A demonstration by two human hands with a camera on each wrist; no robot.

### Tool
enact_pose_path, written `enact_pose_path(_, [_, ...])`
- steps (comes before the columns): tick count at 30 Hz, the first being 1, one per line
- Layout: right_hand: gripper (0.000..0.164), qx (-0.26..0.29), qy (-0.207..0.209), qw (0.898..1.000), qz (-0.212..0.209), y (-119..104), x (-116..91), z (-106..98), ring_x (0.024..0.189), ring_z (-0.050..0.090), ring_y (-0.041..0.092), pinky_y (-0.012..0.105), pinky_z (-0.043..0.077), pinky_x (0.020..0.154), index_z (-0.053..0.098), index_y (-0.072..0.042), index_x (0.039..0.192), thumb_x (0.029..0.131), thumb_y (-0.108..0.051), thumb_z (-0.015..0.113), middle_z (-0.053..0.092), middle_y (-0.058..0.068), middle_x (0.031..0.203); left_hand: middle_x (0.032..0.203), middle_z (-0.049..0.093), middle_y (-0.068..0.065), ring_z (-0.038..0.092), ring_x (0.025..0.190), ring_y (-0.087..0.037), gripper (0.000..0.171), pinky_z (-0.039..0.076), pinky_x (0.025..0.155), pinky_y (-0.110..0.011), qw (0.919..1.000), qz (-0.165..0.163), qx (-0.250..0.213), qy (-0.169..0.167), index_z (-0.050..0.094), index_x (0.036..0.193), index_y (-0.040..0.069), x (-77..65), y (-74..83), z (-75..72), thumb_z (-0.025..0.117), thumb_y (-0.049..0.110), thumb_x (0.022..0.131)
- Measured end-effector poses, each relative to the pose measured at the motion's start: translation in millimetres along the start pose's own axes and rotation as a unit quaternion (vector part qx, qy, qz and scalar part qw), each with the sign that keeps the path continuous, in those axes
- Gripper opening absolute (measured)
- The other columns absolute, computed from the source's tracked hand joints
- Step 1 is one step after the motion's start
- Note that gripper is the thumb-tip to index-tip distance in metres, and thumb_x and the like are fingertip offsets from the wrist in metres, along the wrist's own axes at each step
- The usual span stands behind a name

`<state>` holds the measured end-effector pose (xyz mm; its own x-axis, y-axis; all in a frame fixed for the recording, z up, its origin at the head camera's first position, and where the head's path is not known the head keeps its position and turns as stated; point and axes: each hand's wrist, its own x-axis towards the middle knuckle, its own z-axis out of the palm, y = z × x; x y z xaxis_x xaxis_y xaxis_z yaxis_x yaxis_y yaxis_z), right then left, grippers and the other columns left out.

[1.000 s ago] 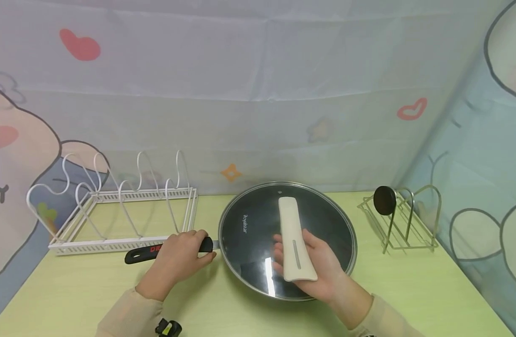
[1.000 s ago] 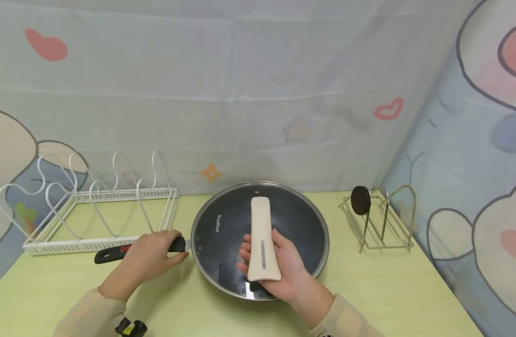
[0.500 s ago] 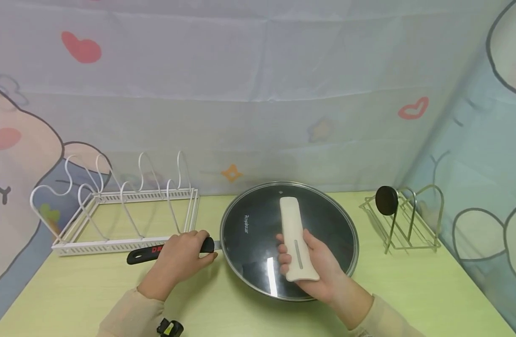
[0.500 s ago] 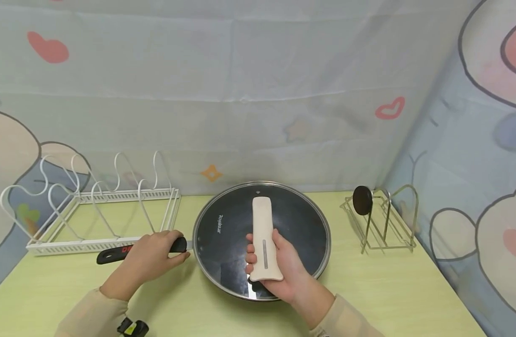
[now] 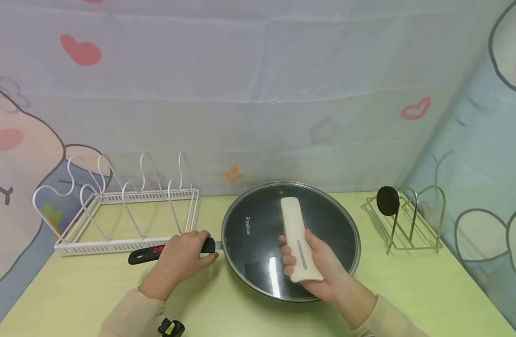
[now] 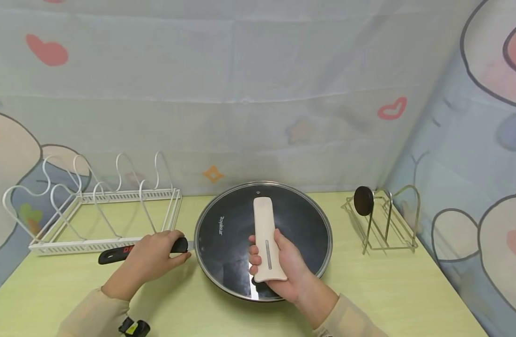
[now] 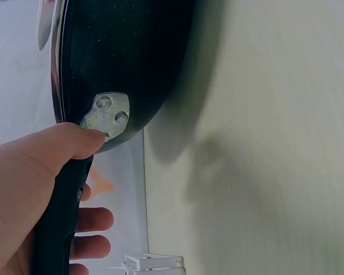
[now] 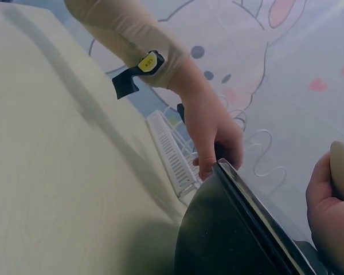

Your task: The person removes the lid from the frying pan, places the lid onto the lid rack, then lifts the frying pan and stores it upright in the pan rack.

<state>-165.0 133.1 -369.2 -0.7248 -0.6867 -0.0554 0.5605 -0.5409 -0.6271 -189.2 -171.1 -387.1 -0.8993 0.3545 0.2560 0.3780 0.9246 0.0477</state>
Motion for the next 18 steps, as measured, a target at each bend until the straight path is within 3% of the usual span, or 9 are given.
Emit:
enact_pose_path(11, [0.053, -0.064, 0.047, 0.997, -0.005, -6.0, -1.2, 4.1, 0.067, 0.052, 0.009, 0.020, 0.045, 0.063, 0.041, -0.006, 0.118, 0.102, -0.047, 0.011, 0.057, -0.002, 0.082, 0.068, 0.055, 0.001, 0.055, 0.062, -0.017, 0.031, 0.044, 0.057, -0.037, 1.0000, -0.005, 0.001, -0.003, 0.057, 0.086, 0.011, 0.0, 0.3, 0.0, 0.069, 0.039, 0.079])
enact_pose_path(18, [0.053, -0.081, 0.040, 0.996, -0.005, -9.5, -3.3, 4.2, 0.066, 0.053, 0.009, 0.020, 0.045, 0.063, 0.042, -0.006, 0.117, 0.102, -0.046, 0.011, 0.057, -0.002, 0.082, 0.069, 0.058, 0.000, 0.058, 0.063, -0.020, 0.031, 0.045, 0.057, -0.039, 0.9999, 0.001, 0.011, 0.012, 0.058, 0.086, 0.011, -0.9, 1.3, 1.1, 0.070, 0.038, 0.078])
